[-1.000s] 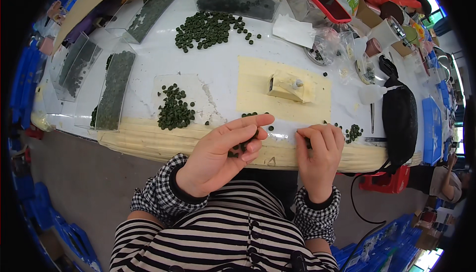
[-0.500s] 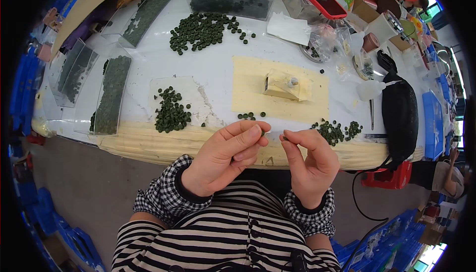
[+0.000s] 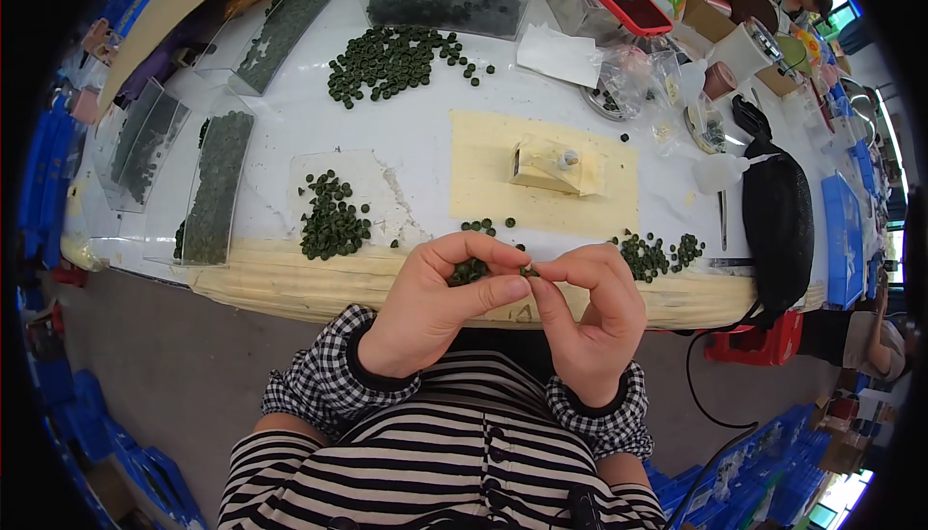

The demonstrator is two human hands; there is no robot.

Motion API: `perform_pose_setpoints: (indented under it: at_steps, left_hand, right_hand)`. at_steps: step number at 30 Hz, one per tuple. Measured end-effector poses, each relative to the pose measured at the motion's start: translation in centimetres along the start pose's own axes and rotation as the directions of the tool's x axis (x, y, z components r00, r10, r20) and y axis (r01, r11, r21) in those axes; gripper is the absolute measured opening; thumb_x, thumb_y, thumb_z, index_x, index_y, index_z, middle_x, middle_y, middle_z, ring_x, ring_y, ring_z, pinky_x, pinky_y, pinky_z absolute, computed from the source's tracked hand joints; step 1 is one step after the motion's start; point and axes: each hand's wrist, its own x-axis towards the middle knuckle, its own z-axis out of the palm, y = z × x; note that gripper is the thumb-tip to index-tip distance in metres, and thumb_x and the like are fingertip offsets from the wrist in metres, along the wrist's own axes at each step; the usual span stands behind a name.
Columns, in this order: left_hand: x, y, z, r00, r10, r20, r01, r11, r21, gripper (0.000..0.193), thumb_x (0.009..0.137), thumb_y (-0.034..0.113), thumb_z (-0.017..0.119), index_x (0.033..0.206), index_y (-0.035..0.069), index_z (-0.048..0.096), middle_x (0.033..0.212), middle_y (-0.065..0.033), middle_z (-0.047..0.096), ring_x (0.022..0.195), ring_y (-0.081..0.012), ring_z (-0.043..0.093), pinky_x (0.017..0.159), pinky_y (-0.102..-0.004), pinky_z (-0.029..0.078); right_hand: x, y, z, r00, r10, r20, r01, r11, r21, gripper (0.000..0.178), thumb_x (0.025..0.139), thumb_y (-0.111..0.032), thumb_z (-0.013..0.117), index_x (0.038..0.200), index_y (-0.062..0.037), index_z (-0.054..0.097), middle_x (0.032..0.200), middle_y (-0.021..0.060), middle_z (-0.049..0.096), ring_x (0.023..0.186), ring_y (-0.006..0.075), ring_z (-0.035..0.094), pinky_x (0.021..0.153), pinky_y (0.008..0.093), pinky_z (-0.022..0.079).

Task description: Assembling small green plastic components onto an adhesive strip at a production workbench.

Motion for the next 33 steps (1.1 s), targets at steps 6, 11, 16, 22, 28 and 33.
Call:
perform_pose_setpoints:
  at_steps: [6, 11, 16, 22, 28, 33]
  left_hand:
    - [0.2, 0.0, -0.1, 1.0, -0.01, 0.018, 0.009, 0.998, 0.059, 0.017, 0.082, -0.002, 0.069, 0.099, -0.002, 0.066, 0.098, -0.0079, 0.066, 0.093, -0.0125, 0.061, 0.085, -0.0252, 0.05]
    - [0.2, 0.0, 0.3, 0.999, -0.036, 0.014, 0.036, 0.998, 0.051, 0.015, 0.083, -0.002, 0.069, 0.098, -0.003, 0.065, 0.097, -0.0082, 0.066, 0.09, -0.0116, 0.062, 0.081, -0.0237, 0.051]
    - [0.2, -0.1, 0.2, 0.999, 0.021, 0.028, -0.025, 0.989, 0.144, 0.014, 0.082, -0.003, 0.068, 0.096, -0.003, 0.066, 0.095, -0.0083, 0.067, 0.087, -0.011, 0.063, 0.079, -0.0234, 0.052]
    - [-0.1, -0.1, 0.2, 0.999, 0.004, 0.033, -0.01, 0.979, 0.202, 0.018, 0.082, -0.002, 0.069, 0.099, -0.003, 0.066, 0.092, -0.0069, 0.067, 0.086, -0.01, 0.063, 0.079, -0.0233, 0.052]
    - [0.3, -0.2, 0.7, 0.999, -0.005, 0.046, -0.002, 0.988, 0.153, 0.015, 0.083, -0.002, 0.068, 0.098, -0.001, 0.066, 0.08, -0.0032, 0.063, 0.076, -0.0096, 0.06, 0.073, -0.0222, 0.052]
    - [0.1, 0.5, 0.6, 0.996, -0.067, 0.053, 0.057, 0.982, 0.181, 0.016, 0.087, 0.006, 0.067, 0.102, -0.002, 0.066, 0.073, 0.0029, 0.056, 0.068, -0.0039, 0.048, 0.063, -0.0174, 0.041]
  right_hand:
    - [0.1, -0.1, -0.1, 0.994, -0.017, 0.112, 0.028, 0.994, -0.104, 0.014, 0.077, 0.006, 0.065, 0.089, -0.0007, 0.058, 0.085, 0.0102, 0.055, 0.076, 0.0239, 0.053, 0.066, 0.0309, 0.044]
    - [0.1, 0.1, -0.5, 0.982, -0.071, 0.174, 0.1, 0.981, -0.165, 0.013, 0.08, 0.004, 0.062, 0.091, 0.0003, 0.055, 0.086, 0.0113, 0.053, 0.079, 0.0267, 0.052, 0.067, 0.0332, 0.044]
    - [0.1, 0.0, -0.6, 0.981, -0.077, 0.178, 0.107, 0.981, -0.164, 0.014, 0.081, 0.003, 0.061, 0.093, 0.0009, 0.054, 0.088, 0.0124, 0.053, 0.081, 0.0283, 0.052, 0.069, 0.0353, 0.044]
    - [0.1, -0.3, -0.9, 0.97, -0.095, 0.223, 0.131, 0.979, -0.156, 0.014, 0.081, 0.004, 0.059, 0.094, 0.0016, 0.052, 0.087, 0.0131, 0.052, 0.081, 0.0293, 0.051, 0.069, 0.0359, 0.043]
    - [0.0, 0.0, -0.9, 0.97, -0.089, 0.227, 0.129, 0.978, -0.164, 0.015, 0.081, 0.005, 0.057, 0.094, 0.0017, 0.051, 0.086, 0.0135, 0.051, 0.079, 0.0297, 0.05, 0.068, 0.0362, 0.043]
    - [0.0, 0.3, -1.2, 0.964, -0.118, 0.237, 0.171, 0.961, -0.216, 0.015, 0.08, 0.005, 0.058, 0.093, 0.0017, 0.051, 0.086, 0.0139, 0.05, 0.079, 0.0298, 0.05, 0.068, 0.0363, 0.043]
